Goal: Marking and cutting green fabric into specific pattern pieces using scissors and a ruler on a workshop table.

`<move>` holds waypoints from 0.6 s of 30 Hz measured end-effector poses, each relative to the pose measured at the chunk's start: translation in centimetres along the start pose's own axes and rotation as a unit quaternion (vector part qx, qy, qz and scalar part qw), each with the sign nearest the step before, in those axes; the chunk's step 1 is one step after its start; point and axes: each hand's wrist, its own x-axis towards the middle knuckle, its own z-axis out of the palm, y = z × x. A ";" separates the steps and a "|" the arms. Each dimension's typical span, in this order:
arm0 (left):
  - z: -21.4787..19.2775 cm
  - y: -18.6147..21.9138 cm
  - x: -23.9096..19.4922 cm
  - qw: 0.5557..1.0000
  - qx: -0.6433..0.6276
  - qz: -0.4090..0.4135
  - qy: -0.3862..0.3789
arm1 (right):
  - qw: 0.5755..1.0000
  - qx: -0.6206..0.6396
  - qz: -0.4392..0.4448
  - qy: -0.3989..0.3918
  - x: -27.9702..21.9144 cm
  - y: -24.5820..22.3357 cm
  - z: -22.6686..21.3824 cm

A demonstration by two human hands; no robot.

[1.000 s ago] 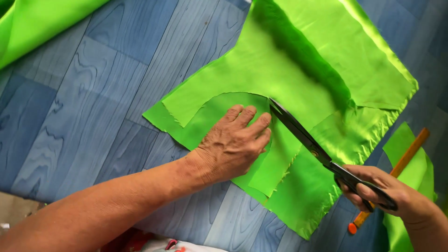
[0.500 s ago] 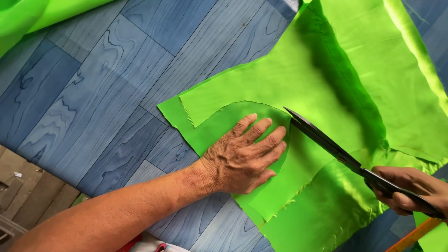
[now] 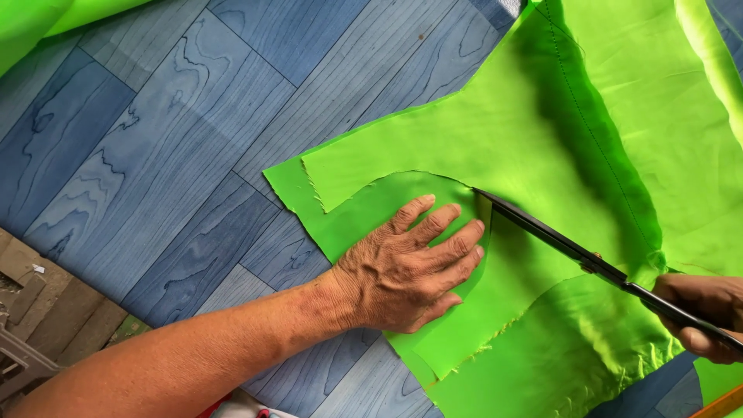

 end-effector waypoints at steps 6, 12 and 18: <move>0.1 -0.1 -0.2 1.000 -0.003 -0.001 0.009 | 0.992 -0.127 -0.014 0.011 0.6 0.1 -1.7; 0.1 -0.2 -0.2 1.000 -0.001 -0.006 0.013 | 0.988 -0.154 -0.008 -0.020 2.0 -0.6 -2.9; 0.4 -0.2 -0.4 1.000 -0.009 -0.008 0.014 | 0.993 -0.107 -0.049 0.028 2.9 -0.8 -2.6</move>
